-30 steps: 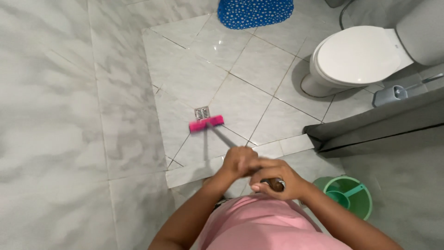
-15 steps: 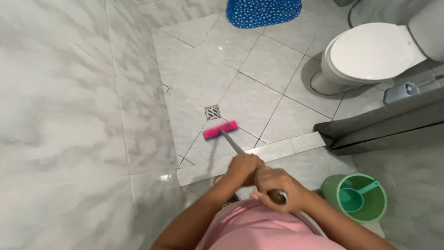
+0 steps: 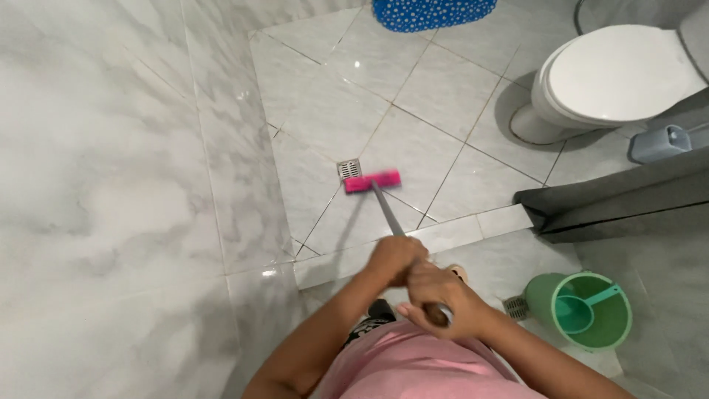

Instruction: The person scoops water from a green bucket using a green scoop and pours it onto the bathroom floor. They then use a pink squeegee to push the water across the tiled floor, moving around the toilet and sink.

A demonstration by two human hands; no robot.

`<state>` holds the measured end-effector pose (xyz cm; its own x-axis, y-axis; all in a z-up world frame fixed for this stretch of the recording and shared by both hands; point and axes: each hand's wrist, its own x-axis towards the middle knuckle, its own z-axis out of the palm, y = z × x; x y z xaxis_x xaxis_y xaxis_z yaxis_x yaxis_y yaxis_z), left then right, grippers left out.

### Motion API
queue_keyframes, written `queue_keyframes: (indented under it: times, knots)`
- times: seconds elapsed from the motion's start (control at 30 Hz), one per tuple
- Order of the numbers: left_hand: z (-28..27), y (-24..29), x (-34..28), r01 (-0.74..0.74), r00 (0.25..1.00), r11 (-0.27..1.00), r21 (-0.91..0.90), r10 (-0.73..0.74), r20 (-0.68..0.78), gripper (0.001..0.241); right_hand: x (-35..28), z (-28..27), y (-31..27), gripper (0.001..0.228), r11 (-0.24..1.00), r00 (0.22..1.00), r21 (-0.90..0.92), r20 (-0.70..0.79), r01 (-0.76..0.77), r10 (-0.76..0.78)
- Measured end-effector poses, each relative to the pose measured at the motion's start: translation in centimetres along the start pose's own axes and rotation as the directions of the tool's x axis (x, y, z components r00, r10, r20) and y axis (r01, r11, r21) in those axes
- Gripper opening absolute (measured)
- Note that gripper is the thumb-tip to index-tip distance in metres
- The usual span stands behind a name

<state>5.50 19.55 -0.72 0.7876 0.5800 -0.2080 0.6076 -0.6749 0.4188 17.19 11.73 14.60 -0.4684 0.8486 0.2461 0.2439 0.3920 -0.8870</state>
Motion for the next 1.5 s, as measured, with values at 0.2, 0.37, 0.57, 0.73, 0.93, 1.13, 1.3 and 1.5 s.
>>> queue_keyframes:
  times: [0.2, 0.37, 0.57, 0.73, 0.93, 1.13, 1.3, 1.5]
  knots:
    - [-2.2, 0.0, 3.1, 0.108, 0.993, 0.986, -0.126, -0.102, 0.052, 0.024, -0.3, -0.3, 6.6, 0.038, 0.996, 0.989, -0.006, -0.115, 0.088, -0.088]
    - [-1.9, -3.1, 6.3, 0.077, 0.996, 0.996, -0.047, -0.079, -0.039, 0.011, 2.8, -2.2, 5.4, 0.030, 1.000, 0.992, 0.007, -0.121, 0.025, -0.024]
    - [-4.4, 0.5, 1.9, 0.038, 0.999, 0.997, -0.063, -0.036, 0.029, 0.003, 2.4, -3.4, 1.1, 0.036, 0.990, 0.999, 0.142, -0.038, 0.007, -0.001]
    - [-4.3, -1.1, 4.1, 0.104, 0.994, 0.988, -0.111, -0.106, -0.017, 0.020, 2.2, -2.8, 6.8, 0.035, 0.993, 0.990, 0.063, -0.112, 0.096, -0.088]
    - [-8.8, 0.5, 2.6, 0.153, 0.973, 0.982, -0.112, -0.170, -0.159, 0.030, 4.8, -3.7, 3.8, 0.039, 0.966, 0.963, 0.144, -0.196, 0.217, -0.187]
    - [-6.2, 1.9, 1.4, 0.068, 0.993, 0.961, -0.269, -0.090, -0.070, 0.029, 2.5, -3.1, 2.2, 0.042, 0.968, 0.974, 0.209, -0.204, 0.137, -0.094]
    - [-6.1, -1.0, 3.8, 0.120, 0.989, 0.968, -0.219, -0.136, -0.060, 0.027, 3.8, -2.6, 5.2, 0.043, 0.971, 0.956, 0.112, -0.230, 0.209, -0.179]
    - [-7.5, 3.0, -0.4, 0.107, 0.991, 0.960, -0.259, -0.082, 0.105, 0.027, 1.0, -2.1, 0.1, 0.038, 0.989, 0.987, 0.091, -0.115, 0.120, -0.109]
